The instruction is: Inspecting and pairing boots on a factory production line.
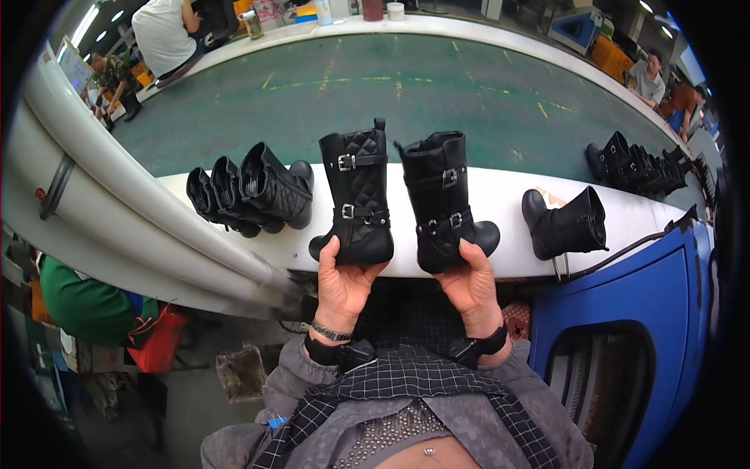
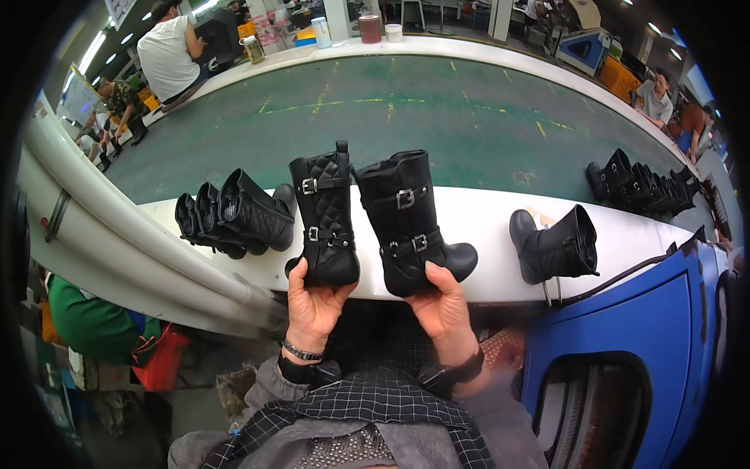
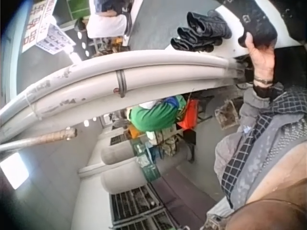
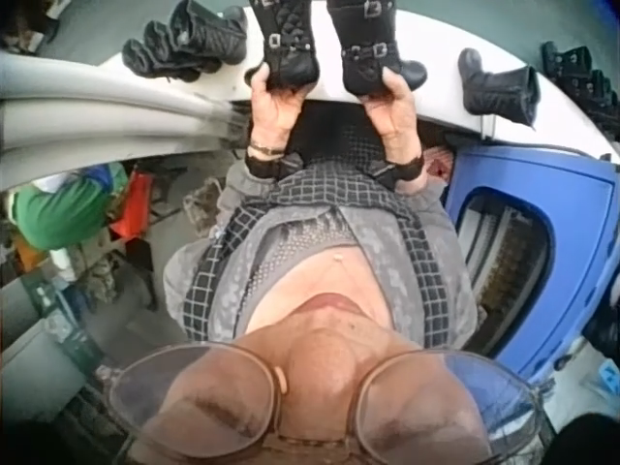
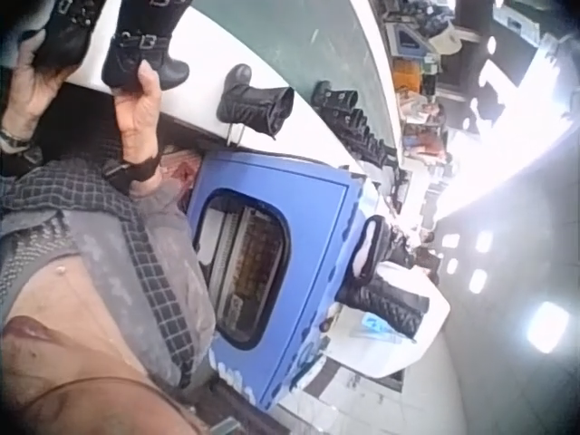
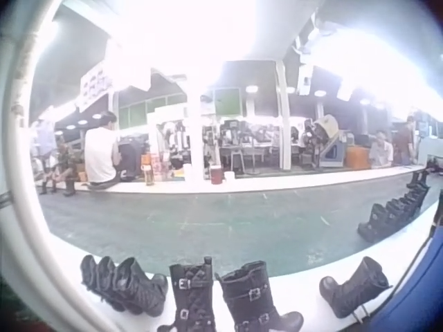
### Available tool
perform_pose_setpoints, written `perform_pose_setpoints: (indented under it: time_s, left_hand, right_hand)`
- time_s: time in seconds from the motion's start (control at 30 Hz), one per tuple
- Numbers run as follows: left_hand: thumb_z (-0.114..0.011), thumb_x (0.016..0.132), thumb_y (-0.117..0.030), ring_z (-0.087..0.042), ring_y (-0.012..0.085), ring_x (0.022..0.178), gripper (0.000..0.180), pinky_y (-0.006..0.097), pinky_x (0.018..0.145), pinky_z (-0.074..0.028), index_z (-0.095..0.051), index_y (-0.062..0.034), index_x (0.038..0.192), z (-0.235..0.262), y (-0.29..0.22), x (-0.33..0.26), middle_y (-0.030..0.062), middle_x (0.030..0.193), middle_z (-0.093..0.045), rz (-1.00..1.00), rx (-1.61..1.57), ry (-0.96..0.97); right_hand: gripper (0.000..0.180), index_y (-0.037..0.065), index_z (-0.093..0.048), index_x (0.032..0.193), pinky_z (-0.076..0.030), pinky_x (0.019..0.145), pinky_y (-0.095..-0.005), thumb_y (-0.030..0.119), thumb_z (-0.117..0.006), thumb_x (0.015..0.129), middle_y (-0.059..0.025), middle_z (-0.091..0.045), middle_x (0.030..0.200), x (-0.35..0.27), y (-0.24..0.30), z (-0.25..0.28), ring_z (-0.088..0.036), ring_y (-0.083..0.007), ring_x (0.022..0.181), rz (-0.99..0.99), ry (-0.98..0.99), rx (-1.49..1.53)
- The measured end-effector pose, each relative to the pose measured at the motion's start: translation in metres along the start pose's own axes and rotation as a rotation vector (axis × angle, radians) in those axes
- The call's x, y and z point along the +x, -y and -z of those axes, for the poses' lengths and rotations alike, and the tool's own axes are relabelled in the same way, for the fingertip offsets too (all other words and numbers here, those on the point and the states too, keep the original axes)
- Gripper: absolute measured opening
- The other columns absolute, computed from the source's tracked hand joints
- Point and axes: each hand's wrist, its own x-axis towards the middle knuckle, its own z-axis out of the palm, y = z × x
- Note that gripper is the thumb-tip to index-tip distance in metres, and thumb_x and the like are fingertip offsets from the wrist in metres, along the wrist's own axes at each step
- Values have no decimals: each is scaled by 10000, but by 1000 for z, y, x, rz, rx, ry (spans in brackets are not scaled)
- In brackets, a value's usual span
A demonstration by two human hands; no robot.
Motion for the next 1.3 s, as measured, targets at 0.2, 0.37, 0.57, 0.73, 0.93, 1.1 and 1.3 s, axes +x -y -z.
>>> perform_pose_setpoints:
  time_s: [0.2, 0.37, 0.57, 0.73, 0.93, 1.1, 1.3]
  left_hand:
    - [-620, 907, -299, -605, 313, 1135, 475, 515, 943, -545, -503, -19, 1274, -6, 5, -7, 167, 1220, -600, -47, 37, -31]
    - [-615, 912, -285, -605, 308, 1134, 462, 515, 956, -538, -504, -10, 1266, -6, 11, -8, 168, 1211, -603, -66, 35, -44]
    - [-617, 909, -281, -607, 314, 1127, 466, 518, 949, -542, -496, -10, 1267, -7, 17, -7, 173, 1206, -602, -57, 46, -77]
    - [-620, 903, -281, -596, 323, 1136, 482, 521, 951, -541, -483, -4, 1273, -7, 21, -7, 185, 1215, -589, -42, 56, -87]
    - [-623, 901, -282, -587, 333, 1147, 498, 524, 955, -539, -472, 0, 1282, -6, 23, -6, 194, 1230, -576, -36, 55, -76]
    - [-620, 903, -285, -596, 324, 1135, 487, 501, 947, -548, -478, 7, 1267, -9, 24, -7, 193, 1216, -582, -32, 63, -74]
    - [-612, 911, -297, -619, 301, 1102, 457, 450, 925, -568, -502, 15, 1226, -11, 25, -8, 179, 1184, -602, -34, 81, -77]
  right_hand:
    - [454, 82, -533, 1245, -500, 965, -400, 220, -714, 853, -86, -616, 1197, -1, -21, -16, -599, -227, 1114, 60, -138, -16]
    - [396, 95, -548, 1195, -508, 948, -381, 266, -706, 874, -65, -621, 1158, -6, -25, -19, -606, -204, 1090, 73, -177, -35]
    - [414, 96, -557, 1189, -527, 906, -363, 276, -723, 855, -54, -617, 1120, -9, -28, -17, -612, -186, 1042, 117, -247, -63]
    - [379, 97, -560, 1168, -522, 923, -377, 277, -710, 869, -59, -630, 1120, -9, -28, -15, -617, -195, 1056, 111, -232, -50]
    - [378, 97, -563, 1166, -518, 925, -373, 283, -707, 870, -58, -633, 1118, -9, -28, -13, -619, -195, 1057, 109, -241, -56]
    - [373, 97, -565, 1164, -516, 927, -374, 286, -703, 873, -59, -636, 1113, -9, -28, -12, -620, -195, 1056, 107, -237, -51]
    - [359, 98, -569, 1162, -508, 939, -377, 284, -693, 881, -61, -637, 1114, -9, -30, -12, -617, -196, 1057, 104, -250, -46]
